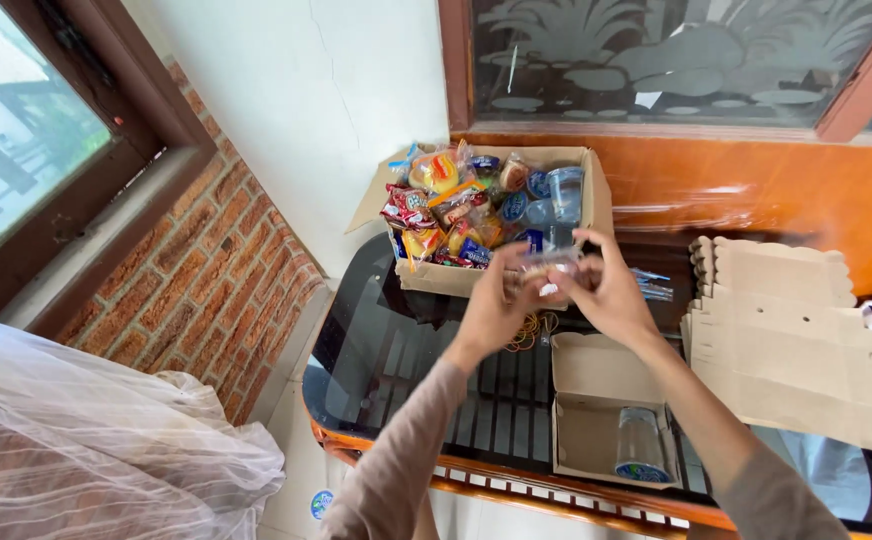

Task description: Folding a cardboard box and filling it with various snack items like chips and drinks

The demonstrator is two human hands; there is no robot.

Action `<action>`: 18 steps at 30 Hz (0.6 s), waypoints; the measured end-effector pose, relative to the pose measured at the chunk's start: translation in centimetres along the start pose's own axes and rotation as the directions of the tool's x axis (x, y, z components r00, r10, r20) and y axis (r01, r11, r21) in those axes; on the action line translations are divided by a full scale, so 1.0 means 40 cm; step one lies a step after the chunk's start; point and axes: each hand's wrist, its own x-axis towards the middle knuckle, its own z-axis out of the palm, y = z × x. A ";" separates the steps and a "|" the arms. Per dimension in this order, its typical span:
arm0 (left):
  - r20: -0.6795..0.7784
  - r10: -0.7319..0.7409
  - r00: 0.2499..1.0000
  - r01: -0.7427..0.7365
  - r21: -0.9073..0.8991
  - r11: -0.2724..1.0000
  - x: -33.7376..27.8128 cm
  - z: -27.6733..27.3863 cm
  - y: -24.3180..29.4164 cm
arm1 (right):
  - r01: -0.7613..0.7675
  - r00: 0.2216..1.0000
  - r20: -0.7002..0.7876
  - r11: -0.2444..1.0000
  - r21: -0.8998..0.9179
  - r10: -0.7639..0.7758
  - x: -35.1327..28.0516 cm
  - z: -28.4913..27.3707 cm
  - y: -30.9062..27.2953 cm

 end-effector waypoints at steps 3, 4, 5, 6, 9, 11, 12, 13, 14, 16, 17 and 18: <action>0.012 -0.059 0.998 0.060 -0.069 0.996 -0.094 0.049 -0.047 | -0.066 0.989 0.136 0.992 0.104 0.052 -0.103 -0.060 0.027; 0.016 -0.059 0.998 0.060 -0.071 0.996 -0.123 0.060 -0.045 | -0.069 0.990 0.133 0.992 0.103 0.055 -0.142 -0.076 0.032; 0.046 -0.087 0.995 0.091 -0.100 0.991 -0.152 0.068 -0.042 | -0.106 0.982 0.168 0.988 0.115 0.086 -0.181 -0.090 0.036; 0.077 -0.113 0.991 0.122 -0.128 0.984 -0.181 0.076 -0.039 | -0.143 0.972 0.203 0.982 0.126 0.115 -0.219 -0.104 0.039; 0.098 -0.178 0.979 0.188 -0.110 0.976 -0.256 0.109 -0.024 | -0.238 0.956 0.201 0.966 0.098 0.215 -0.306 -0.121 0.011; 0.094 -0.173 0.980 0.181 -0.082 0.980 -0.284 0.140 -0.027 | -0.279 0.947 0.174 0.960 0.029 0.270 -0.349 -0.129 0.006; 0.087 -0.165 0.982 0.170 -0.048 0.984 -0.303 0.155 -0.030 | -0.315 0.937 0.147 0.948 -0.035 0.317 -0.373 -0.130 0.006; 0.090 -0.174 0.981 0.179 -0.049 0.983 -0.315 0.171 -0.037 | -0.324 0.934 0.149 0.946 -0.035 0.325 -0.382 -0.131 0.015; 0.087 -0.164 0.983 0.167 -0.032 0.985 -0.327 0.187 -0.044 | -0.316 0.935 0.140 0.945 -0.083 0.325 -0.390 -0.132 0.024; 0.084 -0.159 0.984 0.161 -0.016 0.987 -0.349 0.207 -0.033 | -0.312 0.935 0.136 0.941 -0.131 0.329 -0.409 -0.134 0.046; 0.095 -0.171 0.981 0.171 0.017 0.985 -0.354 0.210 -0.017 | -0.301 0.935 0.139 0.938 -0.171 0.326 -0.416 -0.134 0.060; 0.107 -0.184 0.977 0.179 0.050 0.983 -0.360 0.211 0.000 | -0.290 0.936 0.143 0.933 -0.211 0.323 -0.423 -0.133 0.073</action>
